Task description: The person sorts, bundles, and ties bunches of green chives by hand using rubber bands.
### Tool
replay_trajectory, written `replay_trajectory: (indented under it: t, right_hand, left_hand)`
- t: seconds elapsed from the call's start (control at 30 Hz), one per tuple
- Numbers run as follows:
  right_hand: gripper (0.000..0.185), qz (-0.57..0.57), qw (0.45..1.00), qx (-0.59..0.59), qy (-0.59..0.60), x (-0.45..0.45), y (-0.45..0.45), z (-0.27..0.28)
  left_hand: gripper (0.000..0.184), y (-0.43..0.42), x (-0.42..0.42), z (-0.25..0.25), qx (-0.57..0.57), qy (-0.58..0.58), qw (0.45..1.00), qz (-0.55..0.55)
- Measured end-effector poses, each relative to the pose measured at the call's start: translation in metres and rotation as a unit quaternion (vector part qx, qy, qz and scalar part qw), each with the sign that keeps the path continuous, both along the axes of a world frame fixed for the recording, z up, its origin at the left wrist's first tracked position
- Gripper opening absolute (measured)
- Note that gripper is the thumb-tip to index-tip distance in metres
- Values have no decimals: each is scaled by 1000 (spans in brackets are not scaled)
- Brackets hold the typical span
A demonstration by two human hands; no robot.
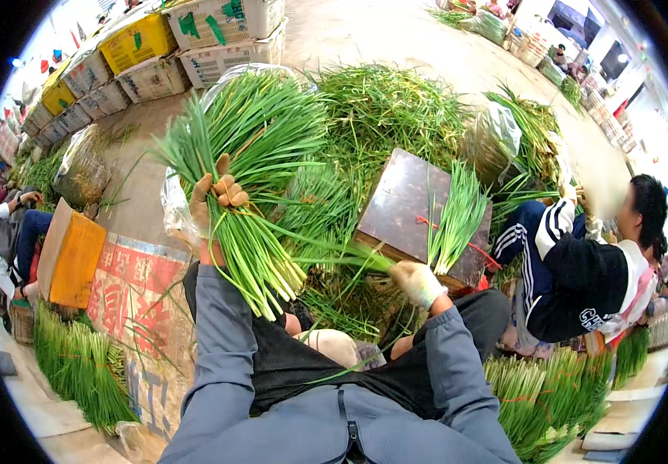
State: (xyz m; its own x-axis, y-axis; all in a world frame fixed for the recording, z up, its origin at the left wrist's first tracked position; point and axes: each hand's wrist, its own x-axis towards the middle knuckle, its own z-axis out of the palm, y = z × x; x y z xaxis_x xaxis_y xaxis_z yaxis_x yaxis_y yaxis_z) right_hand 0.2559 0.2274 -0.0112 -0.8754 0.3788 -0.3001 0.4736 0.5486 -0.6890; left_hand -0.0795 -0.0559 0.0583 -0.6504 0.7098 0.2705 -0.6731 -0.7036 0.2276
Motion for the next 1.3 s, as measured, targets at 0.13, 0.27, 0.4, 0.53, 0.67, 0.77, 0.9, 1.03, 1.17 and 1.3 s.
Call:
replay_trajectory:
  t: [0.13,0.27,0.4,0.53,0.67,0.77,0.9,1.03,1.17,1.3]
  right_hand:
    - [39,-204,972,-79,88,11,35,-6]
    - [33,-212,952,-174,139,0,13,32]
    - [29,-160,965,-208,13,-18,-22,43]
    - [39,401,897,-26,-182,-39,-69,31]
    - [40,475,826,258,-157,-130,-7,57]
    - [28,95,875,473,24,-198,58,135]
    - [35,109,863,397,293,-177,-7,190]
    - [45,149,961,164,165,-139,-104,149]
    - [68,67,950,218,213,-137,-150,108]
    - [30,16,910,45,411,-147,-125,50]
  left_hand:
    - [43,-13,-16,-8,32,-13,998,45]
    - [48,-14,-13,-9,24,12,999,47]
    - [50,-14,-13,-12,12,13,999,29]
    - [52,-3,-4,-7,-10,0,999,43]
    - [50,13,6,-13,-19,-29,999,0]
    - [51,25,10,-18,-30,-56,998,-10]
    - [51,39,11,-19,-31,-39,999,21]
    - [49,50,9,-30,-78,-44,995,53]
    - [47,57,22,-35,-100,-12,992,75]
    - [47,57,29,-38,-93,-32,993,65]
